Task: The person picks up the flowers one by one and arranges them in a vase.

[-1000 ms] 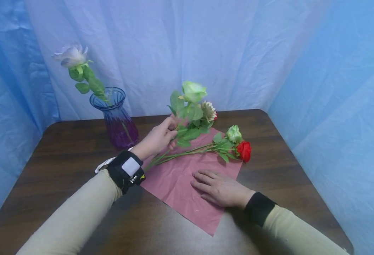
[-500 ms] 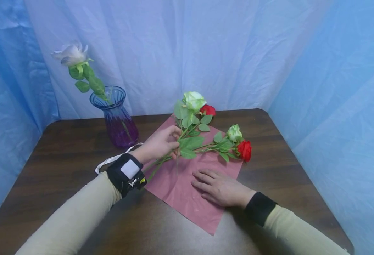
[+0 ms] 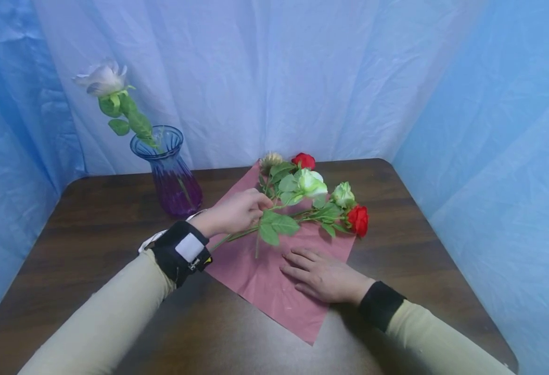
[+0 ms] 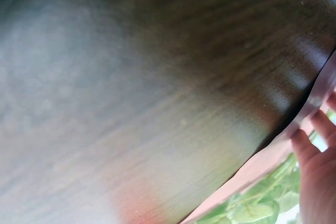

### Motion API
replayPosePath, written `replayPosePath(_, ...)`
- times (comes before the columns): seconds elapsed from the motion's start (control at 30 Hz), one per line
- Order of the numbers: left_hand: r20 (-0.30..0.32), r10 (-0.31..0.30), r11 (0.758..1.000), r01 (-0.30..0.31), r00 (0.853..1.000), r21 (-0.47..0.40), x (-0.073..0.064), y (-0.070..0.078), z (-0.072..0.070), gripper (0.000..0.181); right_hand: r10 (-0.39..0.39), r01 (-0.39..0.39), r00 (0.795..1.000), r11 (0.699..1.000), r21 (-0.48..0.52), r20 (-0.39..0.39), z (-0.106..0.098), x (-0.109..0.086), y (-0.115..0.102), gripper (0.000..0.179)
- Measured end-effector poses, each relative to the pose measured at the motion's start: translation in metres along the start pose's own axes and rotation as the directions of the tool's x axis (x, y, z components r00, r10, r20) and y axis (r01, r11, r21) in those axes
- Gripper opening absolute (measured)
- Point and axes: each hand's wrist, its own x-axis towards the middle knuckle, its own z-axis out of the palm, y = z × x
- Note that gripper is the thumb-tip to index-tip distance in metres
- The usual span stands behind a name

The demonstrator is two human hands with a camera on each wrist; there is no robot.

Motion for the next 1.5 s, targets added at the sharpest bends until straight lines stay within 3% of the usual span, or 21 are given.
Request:
replayPosePath(0.1, -0.003, 0.026, 1.000, -0.026, 1.000, 0.014, -0.001, 0.002, -0.005, 0.036, 0.001, -0.001, 1.000, 1.000, 0.002, -0.008, 0.000, 0.000, 0.001, 0.058)
replayPosePath(0.27, 0.032, 0.012, 0.992, -0.008, 0.999, -0.124, -0.002, 0.005, -0.009, 0.052, -0.007, 0.006, 1.000, 1.000, -0.004, -0.021, 0.002, -0.001, 0.002, 0.058)
replayPosePath(0.4, 0.039, 0.015, 0.989, -0.009, 0.999, -0.146, -0.001, 0.010, -0.005, 0.061, -0.010, 0.010, 0.999, 1.000, -0.014, -0.031, 0.003, -0.001, 0.002, 0.057)
replayPosePath(0.53, -0.055, 0.017, 0.998, -0.020, 0.998, -0.060, 0.004, 0.014, 0.004, 0.057, -0.024, 0.022, 0.999, 0.999, -0.033, -0.044, 0.004, -0.001, 0.002, 0.057)
replayPosePath(0.67, -0.156, 0.013, 0.999, -0.017, 0.988, -0.027, 0.008, 0.018, 0.013, 0.051, -0.038, 0.036, 0.998, 0.998, -0.047, -0.049, 0.005, 0.000, 0.001, 0.056)
replayPosePath(0.8, -0.251, 0.050, 0.998, -0.058, 0.967, -0.028, 0.012, 0.023, 0.016, 0.051, -0.028, 0.026, 0.998, 0.999, -0.034, -0.051, 0.004, 0.000, 0.001, 0.057)
replayPosePath(0.97, -0.396, 0.131, 0.991, -0.128, 0.909, 0.036, 0.014, 0.030, 0.015, 0.055, -0.021, 0.020, 0.998, 0.999, -0.028, -0.057, 0.003, 0.000, 0.000, 0.057)
replayPosePath(1.1, -0.431, 0.177, 0.984, -0.168, 0.885, 0.058, 0.011, 0.035, 0.014, 0.058, -0.021, 0.019, 0.998, 0.999, -0.027, -0.056, 0.003, 0.000, 0.000, 0.057)
replayPosePath(1.27, -0.423, 0.139, 0.983, -0.178, 0.896, -0.054, 0.008, 0.046, 0.009, 0.061, -0.012, 0.011, 0.999, 1.000, -0.023, -0.053, 0.003, 0.000, 0.000, 0.055)
replayPosePath(1.4, -0.376, 0.087, 0.963, -0.175, 0.923, -0.207, 0.012, 0.058, 0.005, 0.057, -0.009, 0.008, 0.999, 1.000, -0.027, -0.050, 0.003, 0.000, 0.000, 0.056)
replayPosePath(1.5, -0.350, 0.064, 0.958, -0.156, 0.935, -0.242, 0.020, 0.066, 0.005, 0.057, -0.008, 0.007, 0.999, 1.000, -0.023, -0.045, 0.004, -0.001, 0.000, 0.058)
